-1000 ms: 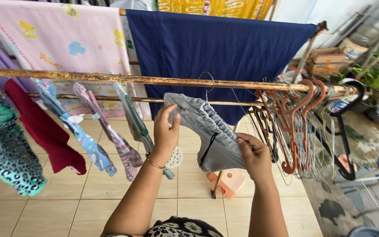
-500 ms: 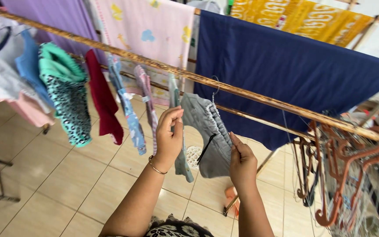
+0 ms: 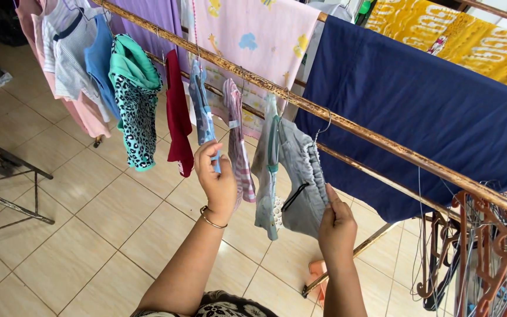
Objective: The person takes clothes from an orange laundry basket, places them on hangers, and hangs them on a metal drying rack. Items include shorts, a patterned top, and other garments. The person adjusts spacing on the rack to avoid overlap.
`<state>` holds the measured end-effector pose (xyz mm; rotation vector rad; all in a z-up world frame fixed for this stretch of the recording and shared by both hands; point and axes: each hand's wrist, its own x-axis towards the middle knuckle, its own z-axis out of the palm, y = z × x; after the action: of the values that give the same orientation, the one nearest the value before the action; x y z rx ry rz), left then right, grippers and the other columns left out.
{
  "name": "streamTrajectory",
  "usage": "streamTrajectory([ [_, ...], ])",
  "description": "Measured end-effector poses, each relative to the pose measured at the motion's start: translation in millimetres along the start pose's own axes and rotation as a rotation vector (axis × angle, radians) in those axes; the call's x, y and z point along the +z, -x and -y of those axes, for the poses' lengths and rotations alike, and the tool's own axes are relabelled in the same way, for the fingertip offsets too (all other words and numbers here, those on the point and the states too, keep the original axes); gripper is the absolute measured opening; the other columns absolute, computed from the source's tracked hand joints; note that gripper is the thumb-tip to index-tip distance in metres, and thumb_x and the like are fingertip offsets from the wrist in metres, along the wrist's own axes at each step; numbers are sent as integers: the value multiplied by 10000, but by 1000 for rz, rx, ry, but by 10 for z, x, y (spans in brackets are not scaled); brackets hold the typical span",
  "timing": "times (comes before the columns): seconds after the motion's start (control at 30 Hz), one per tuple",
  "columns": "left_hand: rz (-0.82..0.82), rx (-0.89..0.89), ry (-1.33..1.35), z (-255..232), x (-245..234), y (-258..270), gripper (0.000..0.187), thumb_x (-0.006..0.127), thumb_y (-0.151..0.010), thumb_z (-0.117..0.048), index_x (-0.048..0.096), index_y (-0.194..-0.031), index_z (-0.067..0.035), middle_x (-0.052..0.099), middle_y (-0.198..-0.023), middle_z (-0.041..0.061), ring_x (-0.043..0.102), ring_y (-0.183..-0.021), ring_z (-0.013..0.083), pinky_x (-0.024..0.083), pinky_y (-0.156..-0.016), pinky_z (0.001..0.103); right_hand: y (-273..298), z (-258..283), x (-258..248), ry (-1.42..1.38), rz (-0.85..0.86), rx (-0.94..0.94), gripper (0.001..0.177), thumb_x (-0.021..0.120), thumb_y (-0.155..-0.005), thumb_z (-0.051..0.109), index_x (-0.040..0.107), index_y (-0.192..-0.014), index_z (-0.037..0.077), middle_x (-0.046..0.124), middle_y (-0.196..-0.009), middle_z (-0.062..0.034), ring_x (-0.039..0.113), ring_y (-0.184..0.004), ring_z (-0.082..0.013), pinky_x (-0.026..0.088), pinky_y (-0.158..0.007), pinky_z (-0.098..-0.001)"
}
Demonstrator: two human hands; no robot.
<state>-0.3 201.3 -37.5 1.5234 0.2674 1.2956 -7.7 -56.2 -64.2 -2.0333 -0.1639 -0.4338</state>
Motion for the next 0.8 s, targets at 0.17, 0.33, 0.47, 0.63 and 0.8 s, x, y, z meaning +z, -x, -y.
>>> streamTrajectory([
  [0.17,-2,-57,18,78,-106,-149,336,528,-884,41,634,-1154,-129,576,-1295,63,591,-1196,230,486,-885,351,3,63,18,39,-12,10,466,457,-986,23,648,-1398,125,702,-1119,-81,649,-1007,-207,476,-886,-307],
  [0.33,12,-51,13,107,-216,-264,330,525,-888,43,631,-1148,-131,588,-1279,53,597,-1161,216,475,-880,337,40,164,108,62,-51,41,455,445,-981,46,645,-1385,107,708,-1254,-120,654,-1160,-244,473,-976,-324],
  [0.47,91,-82,65,98,-285,-407,282,510,-925,26,628,-1142,-108,587,-1239,55,613,-1085,215,504,-889,333,22,294,198,75,-85,134,427,462,-977,85,659,-1355,110,696,-1301,-116,642,-1198,-246,479,-989,-338],
  [0.63,98,-57,58,224,-269,-474,293,564,-863,44,664,-1052,-157,623,-1098,-8,569,-913,139,454,-779,262,92,153,343,61,-187,20,406,547,-967,-10,736,-1301,121,742,-1120,-166,692,-1077,-350,527,-944,-429],
  [0.8,128,-61,49,280,-259,-548,272,564,-862,33,675,-1034,-145,644,-1071,6,581,-876,151,476,-747,276,77,306,418,32,-190,47,389,547,-958,-21,734,-1284,77,737,-1147,-202,688,-1112,-354,520,-963,-444],
])
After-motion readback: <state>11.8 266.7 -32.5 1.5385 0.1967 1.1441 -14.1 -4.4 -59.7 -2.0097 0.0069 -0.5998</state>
